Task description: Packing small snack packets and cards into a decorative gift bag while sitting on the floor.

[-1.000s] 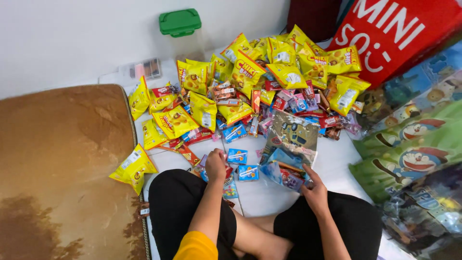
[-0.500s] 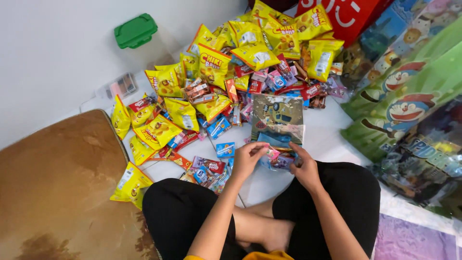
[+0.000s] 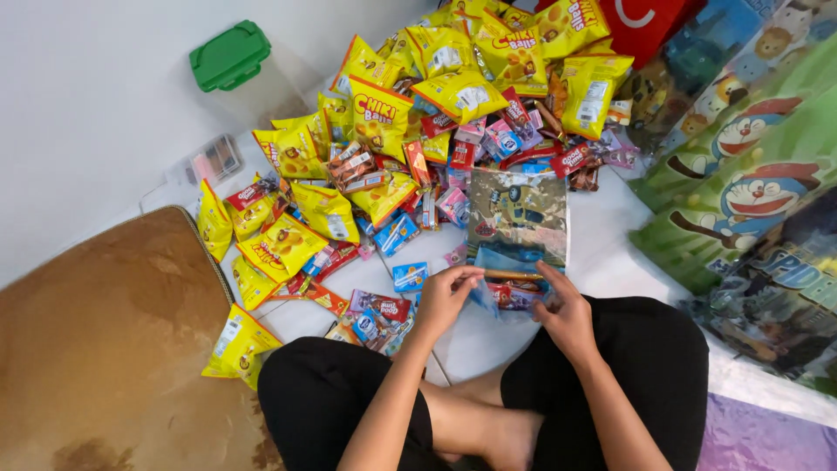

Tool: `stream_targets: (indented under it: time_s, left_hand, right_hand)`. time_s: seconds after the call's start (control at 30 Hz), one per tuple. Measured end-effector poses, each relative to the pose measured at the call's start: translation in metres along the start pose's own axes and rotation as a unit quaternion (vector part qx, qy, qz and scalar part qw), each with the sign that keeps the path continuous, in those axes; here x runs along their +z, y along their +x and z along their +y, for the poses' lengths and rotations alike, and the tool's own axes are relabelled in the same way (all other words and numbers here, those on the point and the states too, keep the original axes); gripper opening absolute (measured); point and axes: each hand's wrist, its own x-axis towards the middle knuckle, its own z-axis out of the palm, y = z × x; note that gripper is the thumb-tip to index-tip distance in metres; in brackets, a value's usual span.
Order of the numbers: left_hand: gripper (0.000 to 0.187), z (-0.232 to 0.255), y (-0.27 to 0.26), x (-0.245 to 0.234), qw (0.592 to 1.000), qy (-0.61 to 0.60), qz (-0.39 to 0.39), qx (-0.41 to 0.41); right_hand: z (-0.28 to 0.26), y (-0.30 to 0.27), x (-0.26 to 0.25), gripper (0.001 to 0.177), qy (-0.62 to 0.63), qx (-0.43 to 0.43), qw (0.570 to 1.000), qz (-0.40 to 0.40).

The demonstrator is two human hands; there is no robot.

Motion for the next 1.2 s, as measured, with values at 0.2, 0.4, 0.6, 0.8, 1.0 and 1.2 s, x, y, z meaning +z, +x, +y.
stream_targets:
  time_s: [0.2, 0.4, 0.6, 0.8, 1.0, 1.2]
  left_hand:
    - [0.023, -0.018, 0.037, -0.011, 0.999, -0.027, 0.018, -0.020]
    - [0.032, -0.032, 0.116, -0.005, 0.990, 0.131, 0.041, 0.037]
    - [0.054, -0.026, 0.210, 0.038, 0.936, 0.338, -0.099, 0.016]
    - [0.029, -0.159, 0.292, 0.101, 0.821, 0.544, 0.114, 0.128]
    - [0.028, -0.109, 0.289, 0.079, 0.834, 0.550, 0.010, 0.037]
    - [0.009, -0.127, 0.295, 0.075, 0.811, 0.581, 0.026, 0.063]
  right_hand:
    - [-0.004, -0.003, -0.005, 0.068, -0.042, 0.018, 0.998, 0.035]
    - [-0.019, -0.002, -0.003, 0.066, 0.005, 0.067, 0.997, 0.048]
    - [-0.017, 0.005, -0.003, 0.062, 0.032, 0.133, 0.990, 0.042]
    - [-0.037, 0.013, -0.008, 0.063, 0.009, 0.233, 0.972, 0.018]
    - [-0.034, 0.011, -0.005, 0.063, 0.016, 0.170, 0.985, 0.020]
    - [-0.038, 0.012, -0.005, 0.065, 0.007, 0.175, 0.984, 0.004]
